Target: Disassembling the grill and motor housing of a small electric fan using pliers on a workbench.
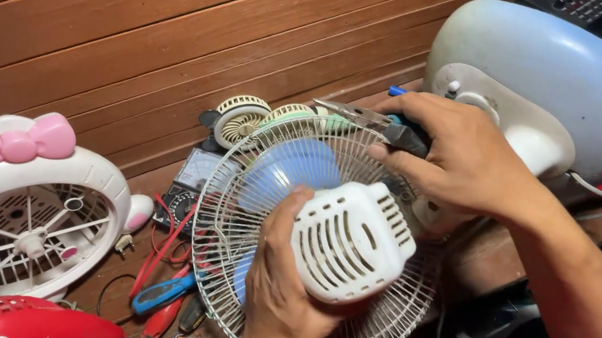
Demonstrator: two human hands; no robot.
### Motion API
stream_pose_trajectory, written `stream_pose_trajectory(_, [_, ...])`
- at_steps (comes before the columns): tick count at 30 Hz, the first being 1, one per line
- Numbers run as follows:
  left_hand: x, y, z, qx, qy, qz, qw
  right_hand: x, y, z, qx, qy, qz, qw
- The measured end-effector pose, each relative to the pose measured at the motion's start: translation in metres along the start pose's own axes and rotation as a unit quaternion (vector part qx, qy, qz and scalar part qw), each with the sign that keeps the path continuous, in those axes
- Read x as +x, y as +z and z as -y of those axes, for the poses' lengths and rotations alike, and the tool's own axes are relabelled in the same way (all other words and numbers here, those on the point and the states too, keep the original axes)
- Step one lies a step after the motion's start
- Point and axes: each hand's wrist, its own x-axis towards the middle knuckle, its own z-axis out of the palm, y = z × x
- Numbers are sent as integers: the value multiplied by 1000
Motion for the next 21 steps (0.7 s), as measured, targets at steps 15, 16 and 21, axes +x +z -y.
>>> stream_pose_trajectory(15, [21,-34,32,115,61,-24,991,141,40,-43,-210,-125,226,943])
stream_pose_trajectory(16, [23,-38,38,132,20,-38,990,152,50,-45,-182,-119,237,947])
stream_pose_trajectory(21, [26,-46,68,233,-150,-66,959,181,98,-44,2,-131,248,960])
